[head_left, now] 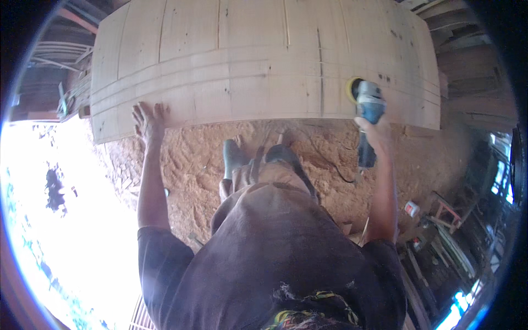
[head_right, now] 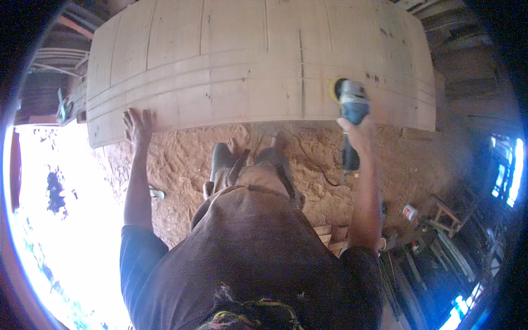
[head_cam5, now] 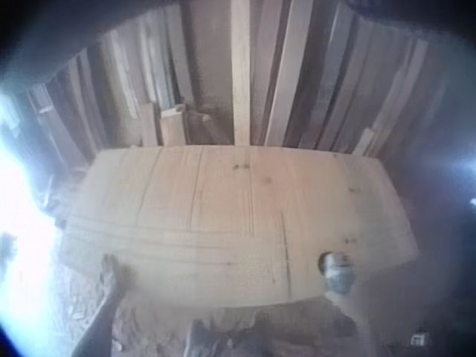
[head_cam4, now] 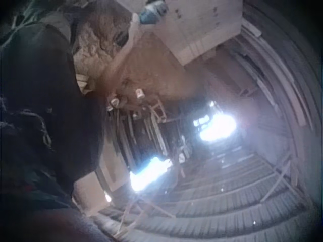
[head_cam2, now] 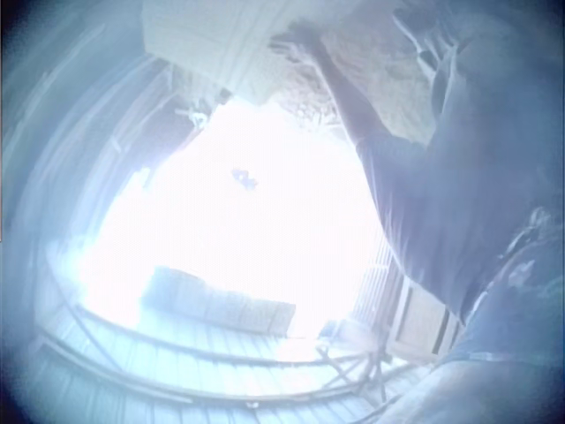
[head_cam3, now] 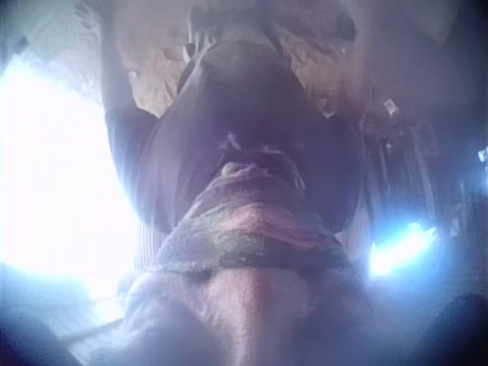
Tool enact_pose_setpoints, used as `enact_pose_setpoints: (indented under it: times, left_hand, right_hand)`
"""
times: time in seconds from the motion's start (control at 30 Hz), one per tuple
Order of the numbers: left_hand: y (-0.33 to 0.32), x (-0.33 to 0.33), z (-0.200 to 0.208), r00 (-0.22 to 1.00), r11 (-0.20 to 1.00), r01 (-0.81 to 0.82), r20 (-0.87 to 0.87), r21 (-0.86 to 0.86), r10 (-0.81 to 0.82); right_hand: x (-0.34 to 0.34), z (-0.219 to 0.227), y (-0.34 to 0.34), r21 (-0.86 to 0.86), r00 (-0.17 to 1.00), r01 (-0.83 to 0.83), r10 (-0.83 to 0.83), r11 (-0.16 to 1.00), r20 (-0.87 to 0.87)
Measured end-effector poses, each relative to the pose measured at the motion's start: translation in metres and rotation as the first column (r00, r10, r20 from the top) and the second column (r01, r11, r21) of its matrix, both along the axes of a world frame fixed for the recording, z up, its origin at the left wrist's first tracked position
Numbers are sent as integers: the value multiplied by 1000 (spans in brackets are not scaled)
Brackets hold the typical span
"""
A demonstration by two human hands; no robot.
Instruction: The person uses an orbital sander to smooth the surface of a large wooden panel resting on a workbench. They move the sander across the panel in overlapping passes, occasionally repositioning the panel to access different areas.
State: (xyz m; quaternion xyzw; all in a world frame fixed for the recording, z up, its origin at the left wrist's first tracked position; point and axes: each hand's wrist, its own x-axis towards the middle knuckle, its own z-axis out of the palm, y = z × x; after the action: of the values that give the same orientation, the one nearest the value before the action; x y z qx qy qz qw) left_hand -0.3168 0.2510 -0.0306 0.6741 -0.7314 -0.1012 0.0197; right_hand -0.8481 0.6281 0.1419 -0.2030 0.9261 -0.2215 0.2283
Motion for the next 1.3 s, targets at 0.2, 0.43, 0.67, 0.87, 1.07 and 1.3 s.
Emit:
enact_pose_setpoints:
  times: [0.2, 0.43, 0.67, 0.87, 1.07, 1.3]
  left_hand:
    - [80, -102, 20, 985, 994, 82, 144, 72, -92]
    - [257, -339, 81, 358, 335, 931, -551, 147, -754]
    - [300, -395, 98, 264, 298, 953, -319, -61, -910]
    - [212, -306, 76, 572, 583, 811, -153, -40, -806]
    - [116, -137, 22, 841, 856, 513, -162, -62, -516]
    - [70, 195, -14, 836, 825, -541, -5, 163, 549]
  right_hand:
    - [-37, -11, 79, -361, 756, 617, -401, 699, 517]
    - [-30, -21, 132, -431, 653, 734, -369, 526, 662]
    - [-44, -45, 172, -406, 602, 772, -355, 490, 716]
    - [-26, -28, 149, -366, 602, 745, -327, 558, 728]
    - [23, -13, 102, -408, 668, 687, -300, 601, 681]
    - [61, -26, 69, -340, 611, 691, -264, 639, 746]
